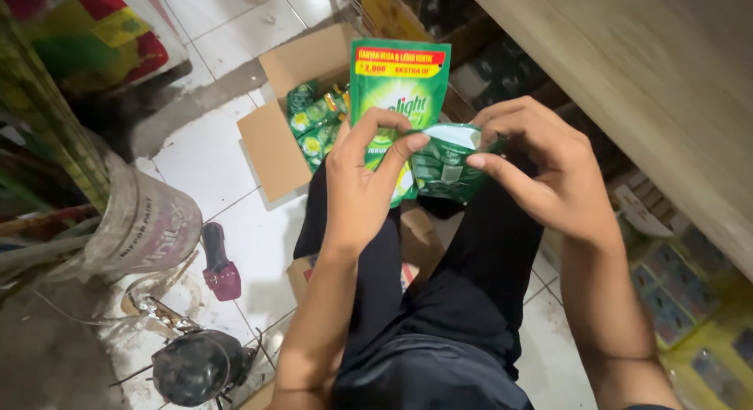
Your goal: The person opens a cardboard box by hand and removes several green packets, placing them into organized rows on a wooden shelf.
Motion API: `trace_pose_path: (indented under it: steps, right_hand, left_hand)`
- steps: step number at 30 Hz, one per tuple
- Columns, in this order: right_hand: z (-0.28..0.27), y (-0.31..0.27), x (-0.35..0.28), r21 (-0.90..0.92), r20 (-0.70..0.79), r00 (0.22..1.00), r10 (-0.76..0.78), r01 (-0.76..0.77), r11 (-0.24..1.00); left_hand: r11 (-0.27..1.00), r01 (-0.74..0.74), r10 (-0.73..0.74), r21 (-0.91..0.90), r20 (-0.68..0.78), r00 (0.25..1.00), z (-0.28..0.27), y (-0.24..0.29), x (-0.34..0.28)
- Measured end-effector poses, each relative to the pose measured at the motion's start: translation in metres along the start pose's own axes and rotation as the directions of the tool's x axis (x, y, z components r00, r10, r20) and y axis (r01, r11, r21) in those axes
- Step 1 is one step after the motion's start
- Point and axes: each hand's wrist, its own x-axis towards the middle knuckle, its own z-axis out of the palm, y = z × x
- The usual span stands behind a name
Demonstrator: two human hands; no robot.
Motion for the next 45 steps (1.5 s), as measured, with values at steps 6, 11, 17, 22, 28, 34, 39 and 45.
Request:
trace_pose_path:
  steps: [6,11,17,22,28,34,39,45]
  right_hand:
    - [-0.020,-0.006,-0.031,0.081,-0.074,0.996,0.051,-0.045,0.996]
    - [-0.035,0.006,-0.044,0.225,-0.195,0.971,0.141,-0.096,0.970]
    - [-0.051,0.044,-0.066,0.247,-0.277,0.844,0.459,-0.399,0.883]
    - [-0.037,0.085,-0.078,0.846,0.215,0.813,0.542,-0.433,0.313]
    - [-0.013,0.119,-0.062,0.954,0.178,0.759,0.626,-0.289,0.079]
    - [-0.021,0.094,0.025,0.837,-0.038,0.761,0.648,-0.330,0.436]
    - [-0.057,0.102,0.111,0.279,-0.458,0.783,0.421,-0.323,0.904]
    - [-0.098,0.201,0.192,-0.074,-0.587,0.767,0.258,-0.368,0.927]
  left_hand:
    - [0.995,-0.039,0.048,-0.095,0.090,0.995,0.026,0.007,0.000]
    - [0.984,-0.069,0.094,-0.161,0.157,0.983,0.048,0.016,0.022]
    - [0.972,-0.173,0.190,-0.160,0.101,0.977,0.065,0.017,0.044]
    - [0.977,-0.185,0.196,-0.105,0.109,0.974,0.078,0.008,0.061]
    - [0.967,-0.212,0.251,-0.143,0.379,0.891,0.076,-0.021,0.083]
    - [0.946,0.016,0.087,-0.323,0.302,0.949,0.047,-0.050,0.122]
    - [0.927,0.082,-0.002,-0.366,0.213,0.977,0.050,-0.081,0.175]
    - [0.885,0.245,-0.157,-0.396,0.243,0.957,0.074,-0.104,0.215]
